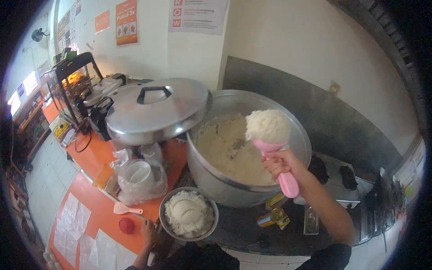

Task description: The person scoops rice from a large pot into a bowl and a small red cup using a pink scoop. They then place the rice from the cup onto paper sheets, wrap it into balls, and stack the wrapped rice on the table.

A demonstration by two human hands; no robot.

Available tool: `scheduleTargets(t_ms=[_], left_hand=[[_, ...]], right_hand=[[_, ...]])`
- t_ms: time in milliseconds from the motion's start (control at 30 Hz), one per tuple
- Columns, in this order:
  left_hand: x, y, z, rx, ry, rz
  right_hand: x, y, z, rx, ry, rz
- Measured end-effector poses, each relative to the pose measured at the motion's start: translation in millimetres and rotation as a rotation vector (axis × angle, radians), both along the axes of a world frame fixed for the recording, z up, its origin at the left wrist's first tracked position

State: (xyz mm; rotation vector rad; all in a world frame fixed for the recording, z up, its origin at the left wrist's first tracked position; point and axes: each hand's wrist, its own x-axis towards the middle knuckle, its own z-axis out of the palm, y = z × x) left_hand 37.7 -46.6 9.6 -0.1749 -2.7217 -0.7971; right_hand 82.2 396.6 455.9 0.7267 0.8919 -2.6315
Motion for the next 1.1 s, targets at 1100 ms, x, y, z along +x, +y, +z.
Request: scheduleTargets(t_ms=[1100], left_hand=[[9,-28,7,0.109,-0.008,-0.338]], right_hand=[[93,-228,-310,1.497,0.112,-0.321]])
